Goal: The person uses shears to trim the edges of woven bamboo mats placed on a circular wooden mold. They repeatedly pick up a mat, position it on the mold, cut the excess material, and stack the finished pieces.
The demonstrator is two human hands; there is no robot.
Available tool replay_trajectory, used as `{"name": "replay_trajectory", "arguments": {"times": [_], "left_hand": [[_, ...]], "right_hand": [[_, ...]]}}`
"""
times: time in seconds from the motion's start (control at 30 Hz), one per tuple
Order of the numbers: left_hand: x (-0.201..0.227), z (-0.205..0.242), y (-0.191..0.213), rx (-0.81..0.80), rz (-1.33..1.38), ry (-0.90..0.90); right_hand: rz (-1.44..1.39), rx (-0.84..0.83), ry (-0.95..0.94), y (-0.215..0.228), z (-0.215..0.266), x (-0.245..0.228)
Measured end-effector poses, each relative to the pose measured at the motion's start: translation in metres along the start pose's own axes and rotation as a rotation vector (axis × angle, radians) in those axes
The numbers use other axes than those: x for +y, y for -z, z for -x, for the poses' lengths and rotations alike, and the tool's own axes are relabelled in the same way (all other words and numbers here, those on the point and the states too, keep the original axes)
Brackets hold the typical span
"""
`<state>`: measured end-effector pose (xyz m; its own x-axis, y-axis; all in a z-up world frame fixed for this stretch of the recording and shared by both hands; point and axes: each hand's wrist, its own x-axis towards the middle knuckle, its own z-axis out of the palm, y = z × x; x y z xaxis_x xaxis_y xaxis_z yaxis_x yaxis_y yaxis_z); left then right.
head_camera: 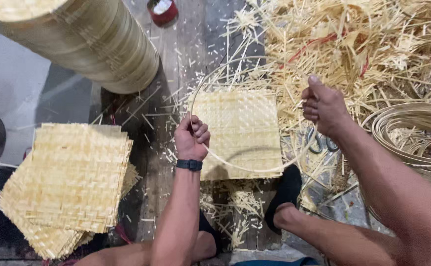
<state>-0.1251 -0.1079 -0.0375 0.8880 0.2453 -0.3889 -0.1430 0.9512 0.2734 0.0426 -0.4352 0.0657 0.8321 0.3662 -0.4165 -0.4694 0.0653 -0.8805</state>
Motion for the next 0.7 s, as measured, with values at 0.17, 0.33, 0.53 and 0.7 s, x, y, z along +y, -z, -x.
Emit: {"name": "replay_trajectory", "arguments": {"times": [0.17, 0.33, 0.53, 0.7], "left_hand": [[0.006, -0.003, 0.022, 0.004, -0.003, 0.054], [-0.014, 0.009, -0.001, -0.008, 0.008, -0.041], [-0.082, 0.045, -0.026, 0.039, 0.109, -0.018], [-0.043, 0.035, -0.018, -0.161, -0.192, -0.123]], "right_hand": [[-0.038, 0.027, -0.037, -0.004, -0.005, 0.002], [-0.19, 0.054, 0.063, -0.006, -0.006, 0.032], [-0.364, 0.233, 0.298, -0.029, -0.018, 0.092], [1.105, 0.484, 0.937, -0.06, 0.028, 0.068]]}}
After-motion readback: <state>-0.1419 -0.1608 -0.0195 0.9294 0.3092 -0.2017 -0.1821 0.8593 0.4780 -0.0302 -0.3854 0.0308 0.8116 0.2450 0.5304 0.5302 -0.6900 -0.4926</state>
